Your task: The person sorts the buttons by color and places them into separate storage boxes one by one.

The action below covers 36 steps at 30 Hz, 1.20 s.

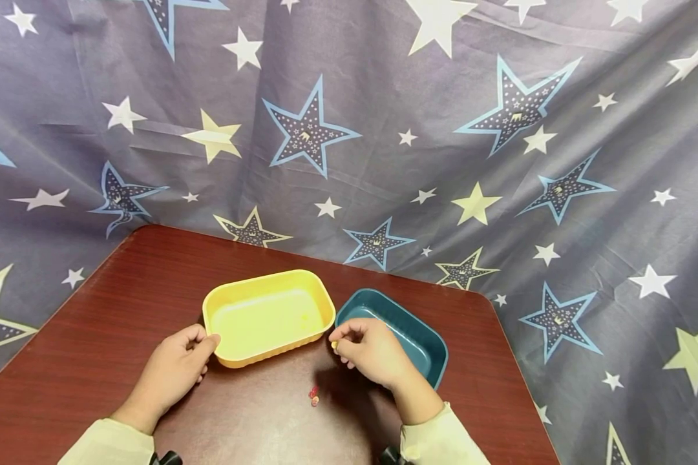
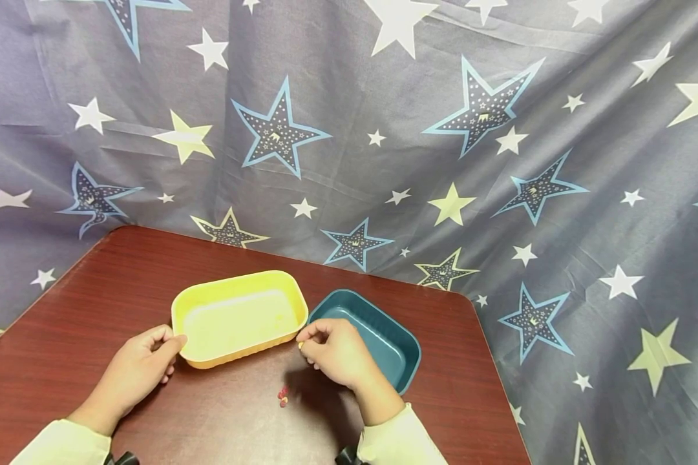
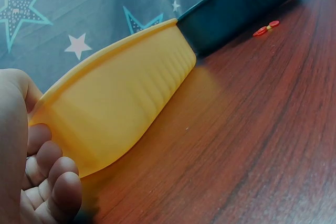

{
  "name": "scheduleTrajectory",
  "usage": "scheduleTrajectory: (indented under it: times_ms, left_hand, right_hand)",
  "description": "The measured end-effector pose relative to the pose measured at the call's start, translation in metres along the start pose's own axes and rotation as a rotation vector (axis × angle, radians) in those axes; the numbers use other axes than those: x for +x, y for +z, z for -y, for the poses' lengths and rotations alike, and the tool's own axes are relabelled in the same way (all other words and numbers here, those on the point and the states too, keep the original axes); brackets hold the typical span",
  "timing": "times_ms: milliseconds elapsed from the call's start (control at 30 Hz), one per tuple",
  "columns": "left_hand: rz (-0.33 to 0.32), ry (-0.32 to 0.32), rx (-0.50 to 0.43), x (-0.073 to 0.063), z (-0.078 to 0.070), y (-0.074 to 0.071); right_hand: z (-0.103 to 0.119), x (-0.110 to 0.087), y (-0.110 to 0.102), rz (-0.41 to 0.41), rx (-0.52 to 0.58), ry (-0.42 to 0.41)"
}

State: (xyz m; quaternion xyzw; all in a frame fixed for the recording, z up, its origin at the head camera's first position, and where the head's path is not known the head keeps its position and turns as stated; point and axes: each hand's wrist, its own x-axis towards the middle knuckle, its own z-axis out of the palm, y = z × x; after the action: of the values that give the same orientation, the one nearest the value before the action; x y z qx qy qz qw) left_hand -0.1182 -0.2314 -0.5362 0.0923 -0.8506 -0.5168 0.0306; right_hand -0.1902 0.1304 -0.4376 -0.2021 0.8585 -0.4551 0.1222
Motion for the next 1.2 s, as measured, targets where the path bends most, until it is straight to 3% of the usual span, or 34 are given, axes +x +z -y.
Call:
scheduleTrajectory:
  times_ms: [467, 800, 1200]
  left_hand:
    - [0.000, 0.008, -0.007, 0.000, 0.002, 0.000]
    - [0.003, 0.008, -0.024, 0.000, 0.002, 0.000]
    - [0.005, 0.007, -0.011, 0.001, 0.002, -0.001]
  right_hand:
    - [0.021, 0.048, -0.022, 0.017, 0.167, 0.072]
    - [0.025, 0.079, -0.025, 0.026, 0.149, 0.113]
    - [0.017, 0.101, -0.010, 0.046, 0.145, 0.169]
